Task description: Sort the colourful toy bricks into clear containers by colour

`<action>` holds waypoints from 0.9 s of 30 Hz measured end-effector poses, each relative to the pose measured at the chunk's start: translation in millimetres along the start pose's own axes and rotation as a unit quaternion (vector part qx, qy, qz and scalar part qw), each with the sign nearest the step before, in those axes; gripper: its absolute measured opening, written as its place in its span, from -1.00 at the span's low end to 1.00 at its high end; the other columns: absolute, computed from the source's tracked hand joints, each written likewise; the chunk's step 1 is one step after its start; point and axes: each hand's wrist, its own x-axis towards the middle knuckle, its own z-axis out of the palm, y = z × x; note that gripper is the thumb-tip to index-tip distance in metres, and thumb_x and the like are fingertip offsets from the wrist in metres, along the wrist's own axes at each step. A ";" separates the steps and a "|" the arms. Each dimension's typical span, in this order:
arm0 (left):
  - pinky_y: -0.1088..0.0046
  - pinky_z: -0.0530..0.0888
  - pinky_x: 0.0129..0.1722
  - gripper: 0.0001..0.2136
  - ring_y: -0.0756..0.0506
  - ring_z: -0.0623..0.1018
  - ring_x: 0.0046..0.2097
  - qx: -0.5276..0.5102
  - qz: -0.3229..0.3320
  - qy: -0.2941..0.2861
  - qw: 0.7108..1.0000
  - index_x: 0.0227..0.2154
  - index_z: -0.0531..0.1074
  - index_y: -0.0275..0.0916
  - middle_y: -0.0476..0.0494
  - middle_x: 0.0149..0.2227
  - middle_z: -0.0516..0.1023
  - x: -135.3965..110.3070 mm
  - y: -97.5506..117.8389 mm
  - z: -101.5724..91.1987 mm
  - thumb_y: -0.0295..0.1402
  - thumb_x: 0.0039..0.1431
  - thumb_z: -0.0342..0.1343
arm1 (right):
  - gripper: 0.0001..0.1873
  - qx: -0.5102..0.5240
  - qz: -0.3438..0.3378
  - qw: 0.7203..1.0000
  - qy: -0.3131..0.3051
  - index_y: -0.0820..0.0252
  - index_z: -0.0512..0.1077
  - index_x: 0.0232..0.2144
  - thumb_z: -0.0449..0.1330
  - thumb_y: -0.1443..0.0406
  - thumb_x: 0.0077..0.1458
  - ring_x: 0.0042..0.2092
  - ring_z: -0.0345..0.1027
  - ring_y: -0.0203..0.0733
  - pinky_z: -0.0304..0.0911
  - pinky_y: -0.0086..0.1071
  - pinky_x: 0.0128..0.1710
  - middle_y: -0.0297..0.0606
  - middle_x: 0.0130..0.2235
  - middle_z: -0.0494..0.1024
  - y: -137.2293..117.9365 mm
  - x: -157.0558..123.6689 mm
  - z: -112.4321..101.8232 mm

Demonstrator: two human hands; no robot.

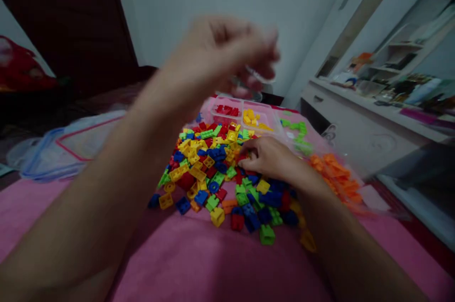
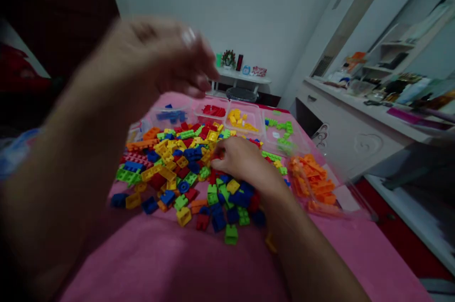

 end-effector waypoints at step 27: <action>0.43 0.39 -0.25 -0.76 -0.12 0.52 -0.19 0.301 -0.070 -0.112 0.944 -0.27 0.57 -0.18 -0.16 -0.23 0.58 14.9 -50.0 83.8 -0.38 0.02 0.05 | -0.86 0.101 0.100 0.989 0.043 0.23 0.45 -0.66 0.20 0.28 -0.18 -0.54 0.18 -0.35 0.02 -0.47 -0.57 -0.35 -0.62 0.38 61.0 -15.9 -44.6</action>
